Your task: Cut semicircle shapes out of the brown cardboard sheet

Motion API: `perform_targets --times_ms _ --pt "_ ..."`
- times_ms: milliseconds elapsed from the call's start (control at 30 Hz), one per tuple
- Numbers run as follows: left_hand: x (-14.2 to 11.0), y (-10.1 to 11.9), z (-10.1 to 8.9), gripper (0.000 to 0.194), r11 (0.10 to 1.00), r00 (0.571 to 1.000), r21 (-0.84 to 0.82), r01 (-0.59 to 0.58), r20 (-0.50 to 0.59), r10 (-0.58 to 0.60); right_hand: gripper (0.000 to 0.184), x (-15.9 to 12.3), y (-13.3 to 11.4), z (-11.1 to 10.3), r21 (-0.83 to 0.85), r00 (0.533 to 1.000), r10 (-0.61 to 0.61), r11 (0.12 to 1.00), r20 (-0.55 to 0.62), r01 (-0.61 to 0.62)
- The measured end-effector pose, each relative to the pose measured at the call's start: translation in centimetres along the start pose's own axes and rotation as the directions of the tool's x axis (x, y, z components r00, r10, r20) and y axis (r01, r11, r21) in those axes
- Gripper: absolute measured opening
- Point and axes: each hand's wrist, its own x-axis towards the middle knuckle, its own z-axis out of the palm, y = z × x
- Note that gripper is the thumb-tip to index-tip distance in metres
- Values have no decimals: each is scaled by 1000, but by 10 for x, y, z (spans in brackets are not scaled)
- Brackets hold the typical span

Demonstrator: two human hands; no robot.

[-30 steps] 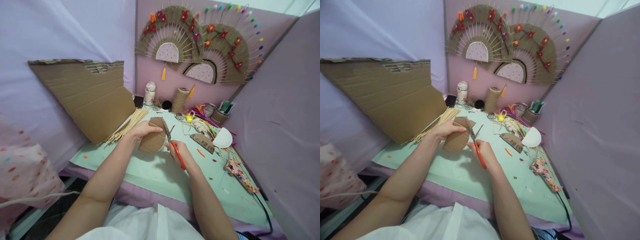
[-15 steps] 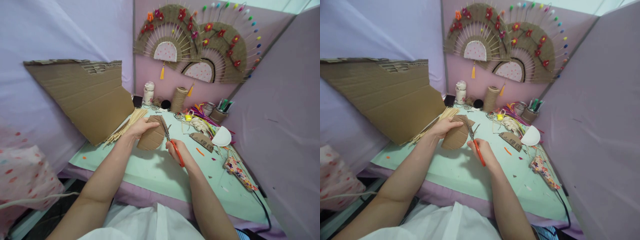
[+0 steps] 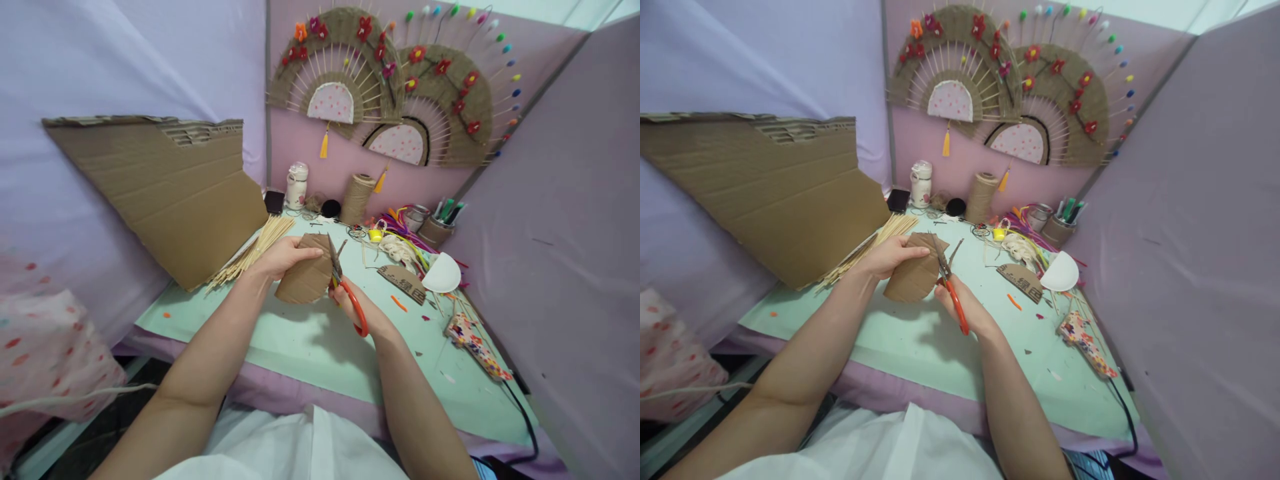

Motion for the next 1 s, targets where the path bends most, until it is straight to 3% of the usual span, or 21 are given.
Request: perform_targets --times_ms 200,433,600,1000 --pt "1 -1 -2 43 999 1000 -35 7 -9 -7 51 -1 -1 -4 7 999 38 999 34 -38" --pt "0 0 -2 50 1000 1000 -16 27 -8 -28 37 -1 3 -1 -65 975 217 973 -42 -220" --pt "0 1 -2 50 999 999 -24 32 2 -32 30 0 4 1 -102 957 280 952 -77 -287" --pt "-2 3 -4 43 999 999 5 40 -18 -40 44 -1 -3 2 -86 924 346 928 -166 -363"
